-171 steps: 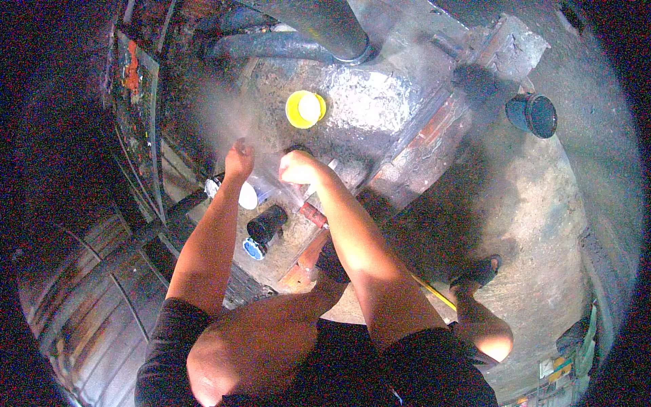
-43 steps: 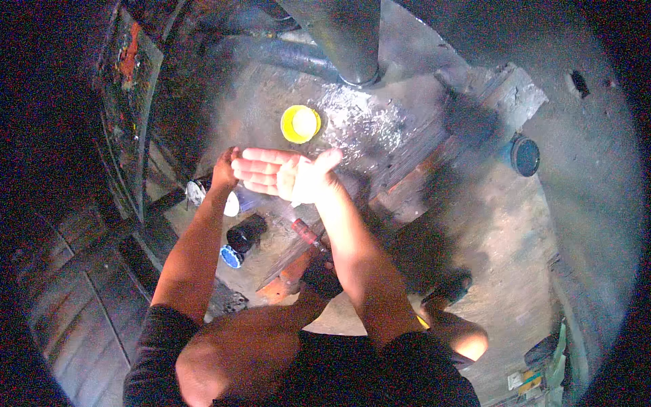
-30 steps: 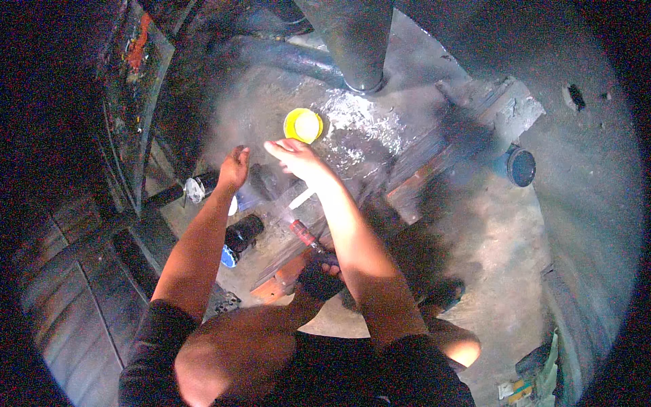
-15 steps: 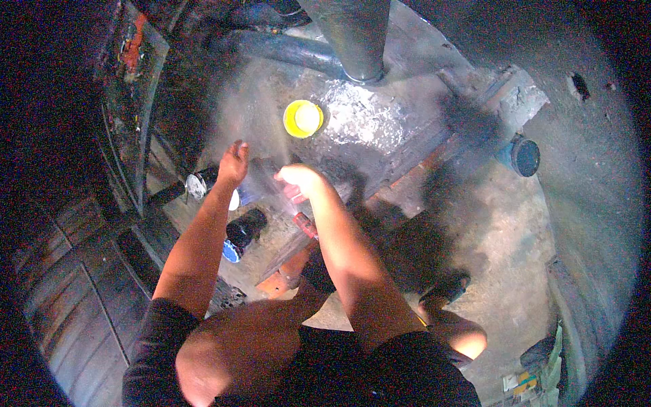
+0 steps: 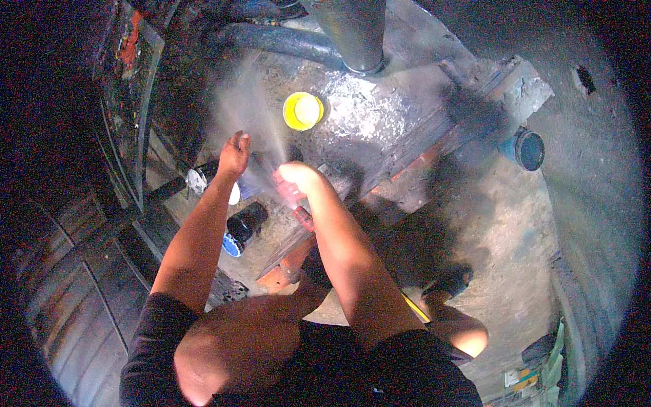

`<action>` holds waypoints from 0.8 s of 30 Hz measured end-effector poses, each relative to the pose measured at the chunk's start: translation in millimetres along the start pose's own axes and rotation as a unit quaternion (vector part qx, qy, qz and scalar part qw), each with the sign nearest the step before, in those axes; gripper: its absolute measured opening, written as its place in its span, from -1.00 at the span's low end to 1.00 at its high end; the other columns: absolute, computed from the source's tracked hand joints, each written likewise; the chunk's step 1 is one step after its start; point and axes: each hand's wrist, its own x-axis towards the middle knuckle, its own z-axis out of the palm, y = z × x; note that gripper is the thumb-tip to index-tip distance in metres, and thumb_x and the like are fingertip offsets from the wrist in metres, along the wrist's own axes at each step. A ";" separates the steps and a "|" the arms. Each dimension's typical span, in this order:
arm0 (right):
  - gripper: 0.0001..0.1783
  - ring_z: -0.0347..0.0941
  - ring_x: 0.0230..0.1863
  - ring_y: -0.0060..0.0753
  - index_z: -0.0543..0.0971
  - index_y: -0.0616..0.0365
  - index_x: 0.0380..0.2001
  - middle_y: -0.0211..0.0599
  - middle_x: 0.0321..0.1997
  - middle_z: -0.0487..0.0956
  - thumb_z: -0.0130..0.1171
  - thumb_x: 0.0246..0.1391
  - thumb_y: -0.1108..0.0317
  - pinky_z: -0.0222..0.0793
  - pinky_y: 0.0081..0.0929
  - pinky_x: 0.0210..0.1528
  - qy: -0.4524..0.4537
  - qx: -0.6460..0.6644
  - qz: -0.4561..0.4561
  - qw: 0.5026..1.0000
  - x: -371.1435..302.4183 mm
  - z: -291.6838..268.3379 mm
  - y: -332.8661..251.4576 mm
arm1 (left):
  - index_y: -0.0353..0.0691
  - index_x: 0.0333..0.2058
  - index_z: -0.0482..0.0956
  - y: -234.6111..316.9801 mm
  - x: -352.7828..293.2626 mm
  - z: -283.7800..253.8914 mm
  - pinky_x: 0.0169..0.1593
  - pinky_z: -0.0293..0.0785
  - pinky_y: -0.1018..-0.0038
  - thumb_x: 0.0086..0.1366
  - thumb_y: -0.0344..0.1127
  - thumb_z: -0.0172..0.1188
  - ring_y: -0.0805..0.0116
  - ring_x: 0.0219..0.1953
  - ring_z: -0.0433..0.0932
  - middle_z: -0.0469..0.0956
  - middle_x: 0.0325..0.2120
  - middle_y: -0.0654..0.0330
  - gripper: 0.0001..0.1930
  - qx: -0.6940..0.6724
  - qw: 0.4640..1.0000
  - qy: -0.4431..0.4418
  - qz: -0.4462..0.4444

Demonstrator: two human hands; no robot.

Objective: The person uses a handheld water spray nozzle to rinse several small plastic containers and a metal grate. They pick up each container, spray it with water, and place it back down, repeating the process for multiple items.

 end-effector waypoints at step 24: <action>-0.51 0.54 -0.03 -0.15 0.51 0.19 0.07 -0.13 -0.01 0.61 0.00 0.30 0.02 0.48 -0.18 0.01 0.015 0.008 -0.077 0.997 -12.3 1.4 -8.8 | -0.34 0.15 0.41 11.2 -7.0 -6.7 0.21 0.34 0.11 0.45 0.05 -0.10 -0.24 0.15 0.40 0.45 0.07 -0.28 -0.43 -0.016 1.000 -0.010 0.014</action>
